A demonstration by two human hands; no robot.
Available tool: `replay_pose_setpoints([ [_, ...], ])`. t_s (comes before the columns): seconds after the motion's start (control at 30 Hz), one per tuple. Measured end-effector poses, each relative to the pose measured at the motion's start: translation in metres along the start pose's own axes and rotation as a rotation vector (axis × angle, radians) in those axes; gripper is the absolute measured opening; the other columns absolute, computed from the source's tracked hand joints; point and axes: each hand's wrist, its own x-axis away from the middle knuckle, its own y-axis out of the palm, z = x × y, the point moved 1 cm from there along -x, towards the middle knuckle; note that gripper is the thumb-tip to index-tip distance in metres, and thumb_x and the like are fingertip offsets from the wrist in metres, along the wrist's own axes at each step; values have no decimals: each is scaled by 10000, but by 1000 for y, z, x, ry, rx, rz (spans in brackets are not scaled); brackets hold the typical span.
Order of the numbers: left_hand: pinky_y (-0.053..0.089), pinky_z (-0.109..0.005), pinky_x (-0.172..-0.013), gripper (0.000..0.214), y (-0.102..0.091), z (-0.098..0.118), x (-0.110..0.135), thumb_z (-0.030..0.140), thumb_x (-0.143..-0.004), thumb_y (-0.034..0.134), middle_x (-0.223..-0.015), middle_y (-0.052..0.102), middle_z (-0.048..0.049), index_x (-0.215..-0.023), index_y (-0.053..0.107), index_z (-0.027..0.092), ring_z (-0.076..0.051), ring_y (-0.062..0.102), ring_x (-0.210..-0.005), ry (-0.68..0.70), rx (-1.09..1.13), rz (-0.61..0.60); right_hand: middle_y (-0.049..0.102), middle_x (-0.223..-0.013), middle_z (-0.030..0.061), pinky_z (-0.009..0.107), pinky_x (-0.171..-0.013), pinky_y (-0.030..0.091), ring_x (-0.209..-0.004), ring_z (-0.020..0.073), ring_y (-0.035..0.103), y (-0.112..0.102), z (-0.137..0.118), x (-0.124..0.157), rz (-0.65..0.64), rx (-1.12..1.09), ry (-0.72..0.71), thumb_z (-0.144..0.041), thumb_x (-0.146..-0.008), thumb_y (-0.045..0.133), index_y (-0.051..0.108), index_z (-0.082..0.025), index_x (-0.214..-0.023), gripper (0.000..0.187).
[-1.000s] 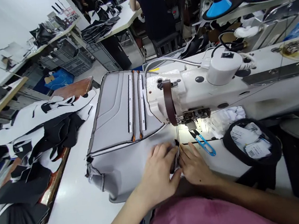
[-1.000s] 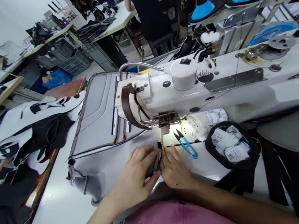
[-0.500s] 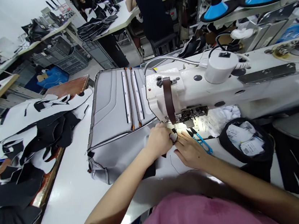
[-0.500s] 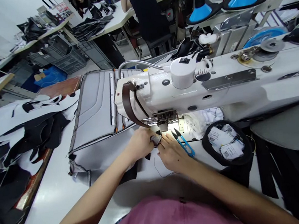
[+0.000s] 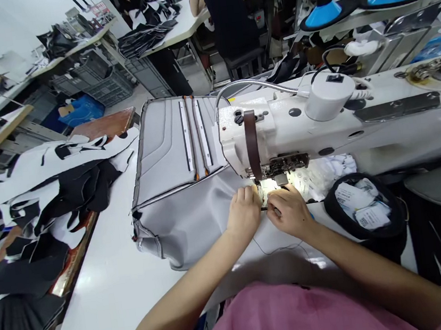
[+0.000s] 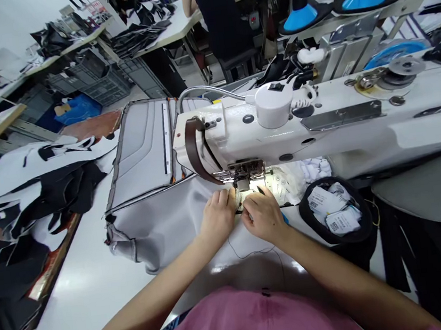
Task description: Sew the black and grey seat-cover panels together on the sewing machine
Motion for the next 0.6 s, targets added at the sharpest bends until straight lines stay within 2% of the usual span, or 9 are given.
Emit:
replay_pose_setpoints([
  [0.07,466,-374,-759,364,2,-3,-6,102,-901,435,-1000,552,-139,-1250,521,52,-269,501,-945,-15,12,9,484,-627,-16,342,-847,365,-645,149,440,0,1,-2,-32,32,1,-93,-785,442,447,-204,-646,178],
  [0.27,472,-381,-760,223,0,-14,-27,59,-873,440,-1022,566,-151,-988,628,89,-276,515,-970,-5,47,-7,493,-648,0,356,-893,359,-663,157,445,3,0,-3,-64,97,-23,-91,-793,441,469,-198,-655,177],
  [0.6,498,-396,-768,216,5,-12,-29,74,-863,438,-1009,599,-151,-948,634,108,-271,543,-962,-28,92,88,538,-715,25,417,-965,360,-748,182,503,4,-9,1,-88,117,-71,-96,-843,416,517,-184,-704,193],
])
